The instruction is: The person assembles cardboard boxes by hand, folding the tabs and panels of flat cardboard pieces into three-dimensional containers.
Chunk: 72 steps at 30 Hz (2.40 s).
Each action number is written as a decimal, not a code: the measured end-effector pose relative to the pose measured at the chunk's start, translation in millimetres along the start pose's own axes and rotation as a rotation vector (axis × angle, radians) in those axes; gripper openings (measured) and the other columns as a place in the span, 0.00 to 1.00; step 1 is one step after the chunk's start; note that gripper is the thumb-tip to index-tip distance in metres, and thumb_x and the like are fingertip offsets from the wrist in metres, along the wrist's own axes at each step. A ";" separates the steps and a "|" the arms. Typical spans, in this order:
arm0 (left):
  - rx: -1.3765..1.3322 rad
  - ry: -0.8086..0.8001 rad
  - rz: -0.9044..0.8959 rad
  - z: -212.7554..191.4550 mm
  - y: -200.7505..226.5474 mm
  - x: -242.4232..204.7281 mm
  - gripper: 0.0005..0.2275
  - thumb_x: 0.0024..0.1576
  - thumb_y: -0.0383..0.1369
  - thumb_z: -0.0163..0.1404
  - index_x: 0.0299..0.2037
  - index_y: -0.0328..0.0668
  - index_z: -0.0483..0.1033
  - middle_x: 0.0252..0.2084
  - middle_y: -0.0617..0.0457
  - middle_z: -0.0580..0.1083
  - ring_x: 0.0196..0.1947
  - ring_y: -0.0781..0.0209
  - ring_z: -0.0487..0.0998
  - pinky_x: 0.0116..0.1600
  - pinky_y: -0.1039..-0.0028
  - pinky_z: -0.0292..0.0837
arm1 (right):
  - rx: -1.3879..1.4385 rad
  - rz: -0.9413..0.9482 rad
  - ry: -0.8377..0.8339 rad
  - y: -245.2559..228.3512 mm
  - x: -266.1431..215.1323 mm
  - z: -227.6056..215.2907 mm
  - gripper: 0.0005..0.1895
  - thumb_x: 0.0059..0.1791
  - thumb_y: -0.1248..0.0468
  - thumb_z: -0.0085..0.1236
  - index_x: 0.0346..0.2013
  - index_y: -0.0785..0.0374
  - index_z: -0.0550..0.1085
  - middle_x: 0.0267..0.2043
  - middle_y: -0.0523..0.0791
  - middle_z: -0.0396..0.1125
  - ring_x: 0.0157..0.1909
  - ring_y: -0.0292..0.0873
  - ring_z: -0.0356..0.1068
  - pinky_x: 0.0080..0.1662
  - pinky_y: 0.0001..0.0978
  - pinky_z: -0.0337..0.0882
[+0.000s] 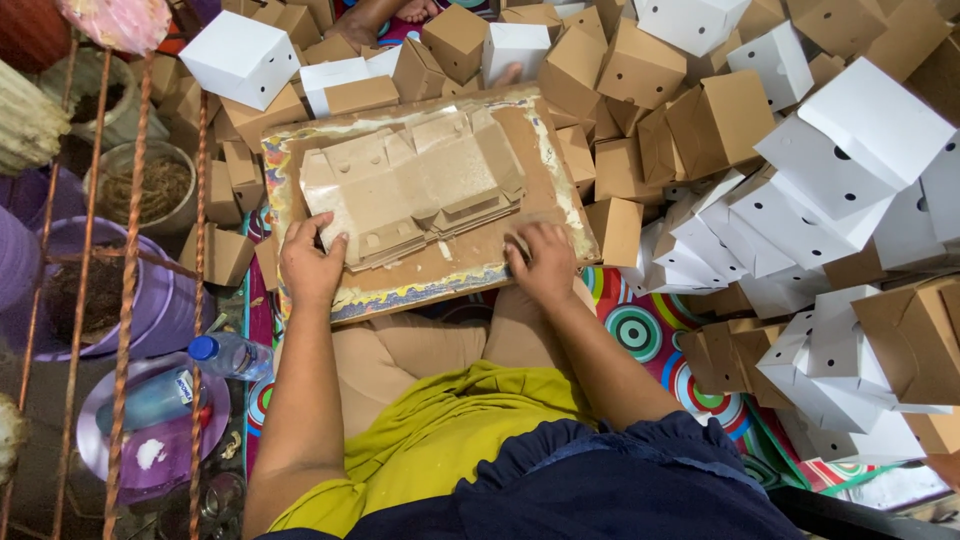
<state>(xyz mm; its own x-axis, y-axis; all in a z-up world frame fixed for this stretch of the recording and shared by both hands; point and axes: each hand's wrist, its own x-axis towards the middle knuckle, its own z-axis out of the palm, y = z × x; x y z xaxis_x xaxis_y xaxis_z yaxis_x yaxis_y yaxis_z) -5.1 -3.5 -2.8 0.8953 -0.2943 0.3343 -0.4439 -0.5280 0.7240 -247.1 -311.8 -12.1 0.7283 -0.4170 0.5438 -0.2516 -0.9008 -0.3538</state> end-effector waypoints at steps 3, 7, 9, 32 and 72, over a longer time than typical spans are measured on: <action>-0.011 0.025 0.030 -1.0 1.9 1.8 0.16 0.51 0.34 0.64 0.50 0.58 0.82 0.40 0.51 0.75 0.45 0.43 0.79 0.51 0.57 0.74 | 0.553 0.472 -0.046 -76.6 60.2 -69.2 0.34 0.52 0.72 0.57 0.72 0.59 0.58 0.68 0.55 0.58 0.67 0.58 0.62 0.64 0.49 0.71; -0.028 0.031 0.063 -2.8 1.1 -2.2 0.15 0.52 0.33 0.63 0.50 0.55 0.82 0.39 0.49 0.75 0.44 0.42 0.79 0.50 0.57 0.74 | 0.442 0.356 0.075 -53.4 100.3 -50.5 0.35 0.54 0.69 0.58 0.74 0.57 0.57 0.71 0.56 0.56 0.73 0.64 0.53 0.69 0.64 0.59; -0.041 0.048 0.127 -0.3 -2.7 3.8 0.14 0.53 0.31 0.63 0.50 0.50 0.82 0.40 0.46 0.75 0.45 0.41 0.79 0.52 0.58 0.74 | 0.153 0.266 0.081 -35.9 114.3 -26.4 0.35 0.53 0.57 0.64 0.70 0.64 0.61 0.69 0.66 0.55 0.72 0.76 0.50 0.66 0.76 0.53; -0.024 0.086 0.124 1.6 -3.0 3.3 0.11 0.56 0.28 0.61 0.48 0.50 0.84 0.36 0.45 0.74 0.41 0.41 0.78 0.49 0.59 0.72 | -0.138 0.421 -0.351 -5.8 119.8 20.9 0.33 0.53 0.30 0.38 0.63 0.42 0.70 0.76 0.41 0.54 0.79 0.52 0.44 0.69 0.78 0.38; -0.020 0.102 0.104 2.1 -2.3 5.8 0.10 0.55 0.30 0.61 0.46 0.52 0.84 0.34 0.45 0.74 0.39 0.39 0.79 0.45 0.57 0.74 | -0.154 0.417 -0.325 -1.7 118.3 31.2 0.32 0.54 0.31 0.38 0.62 0.44 0.71 0.75 0.41 0.55 0.78 0.52 0.45 0.69 0.77 0.35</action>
<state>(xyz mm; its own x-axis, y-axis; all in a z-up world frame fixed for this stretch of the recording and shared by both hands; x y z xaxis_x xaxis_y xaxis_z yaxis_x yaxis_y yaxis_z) 1.1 -5.6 -3.8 0.8438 -0.2636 0.4675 -0.5349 -0.4828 0.6933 -140.7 -355.8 29.0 0.6998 -0.7059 0.1096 -0.6340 -0.6844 -0.3600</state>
